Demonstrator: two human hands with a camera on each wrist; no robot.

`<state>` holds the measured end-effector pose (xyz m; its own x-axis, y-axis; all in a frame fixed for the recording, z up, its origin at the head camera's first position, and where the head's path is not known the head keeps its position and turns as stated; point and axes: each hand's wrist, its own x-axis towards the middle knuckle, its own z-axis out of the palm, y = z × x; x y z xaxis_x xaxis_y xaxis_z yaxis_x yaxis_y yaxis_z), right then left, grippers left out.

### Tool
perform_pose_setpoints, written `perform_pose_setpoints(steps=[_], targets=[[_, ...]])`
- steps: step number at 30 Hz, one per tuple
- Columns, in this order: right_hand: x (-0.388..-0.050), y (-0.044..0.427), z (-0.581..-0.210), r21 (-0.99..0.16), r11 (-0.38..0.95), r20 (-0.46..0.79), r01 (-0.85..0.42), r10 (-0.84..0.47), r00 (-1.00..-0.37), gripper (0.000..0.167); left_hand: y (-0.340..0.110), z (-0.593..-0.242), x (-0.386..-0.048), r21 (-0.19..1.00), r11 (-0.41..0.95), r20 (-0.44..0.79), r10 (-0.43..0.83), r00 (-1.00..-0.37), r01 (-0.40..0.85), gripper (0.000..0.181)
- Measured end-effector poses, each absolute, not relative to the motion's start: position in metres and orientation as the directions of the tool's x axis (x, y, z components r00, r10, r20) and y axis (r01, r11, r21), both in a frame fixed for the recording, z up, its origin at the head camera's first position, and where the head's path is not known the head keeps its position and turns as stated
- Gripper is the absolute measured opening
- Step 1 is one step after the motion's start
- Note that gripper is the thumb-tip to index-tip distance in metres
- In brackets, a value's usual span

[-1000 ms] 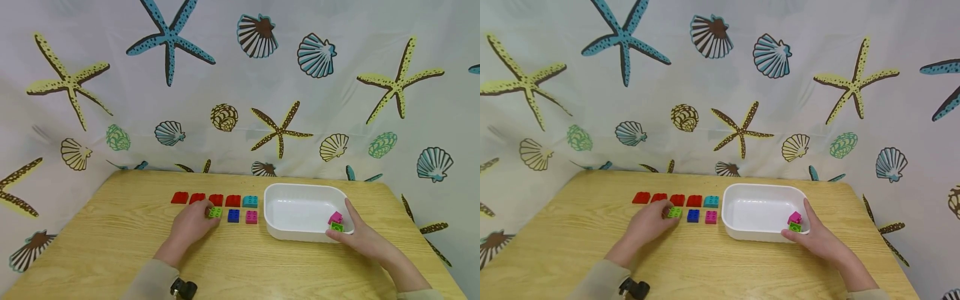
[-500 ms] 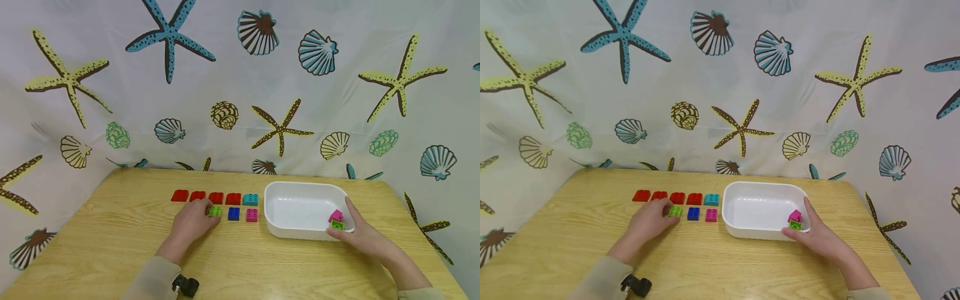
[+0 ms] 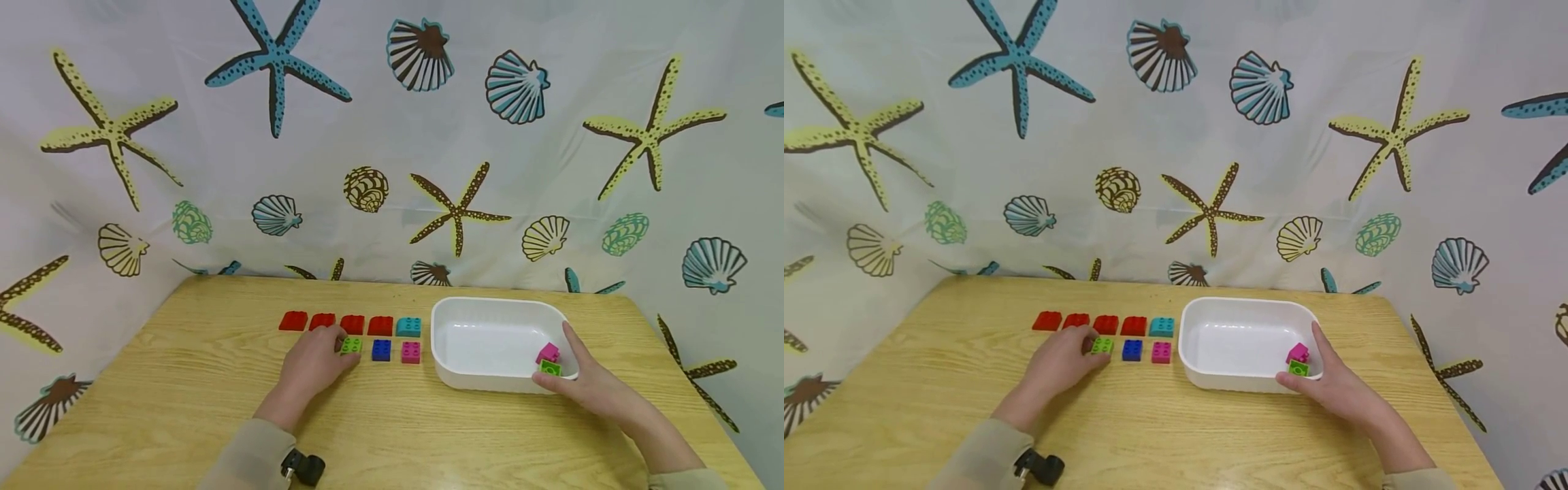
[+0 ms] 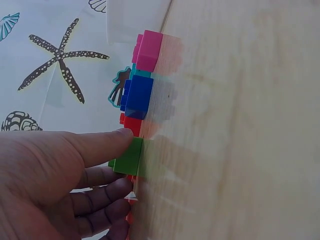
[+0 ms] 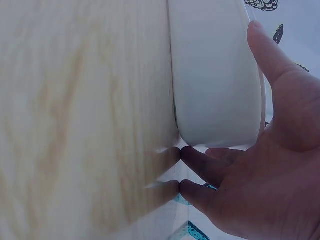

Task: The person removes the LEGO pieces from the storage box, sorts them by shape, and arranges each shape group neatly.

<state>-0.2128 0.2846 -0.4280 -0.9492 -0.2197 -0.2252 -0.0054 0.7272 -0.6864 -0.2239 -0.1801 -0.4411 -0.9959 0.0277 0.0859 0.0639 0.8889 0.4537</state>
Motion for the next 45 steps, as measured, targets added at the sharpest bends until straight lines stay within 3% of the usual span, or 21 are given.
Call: perform_pose_setpoints(steps=[22,34,45], targets=[[-0.214,0.287,-0.43,-0.701,0.713,-0.217,-0.007,-0.223,-0.95,0.13,-0.18,-0.431,-0.222,0.498,0.867,0.065,-0.02,-0.998,0.015,0.055],[-0.213,0.288,-0.429,-0.704,0.71,-0.229,0.001,-0.226,-0.947,0.131,-0.163,-0.402,-0.222,0.467,0.88,0.165,0.013,-0.986,0.09,0.065],[-0.212,0.285,-0.427,-0.72,0.694,-0.214,-0.004,-0.227,-0.95,0.136,-0.117,-0.375,-0.221,0.497,0.85,0.196,0.086,-0.977,0.175,0.068]])
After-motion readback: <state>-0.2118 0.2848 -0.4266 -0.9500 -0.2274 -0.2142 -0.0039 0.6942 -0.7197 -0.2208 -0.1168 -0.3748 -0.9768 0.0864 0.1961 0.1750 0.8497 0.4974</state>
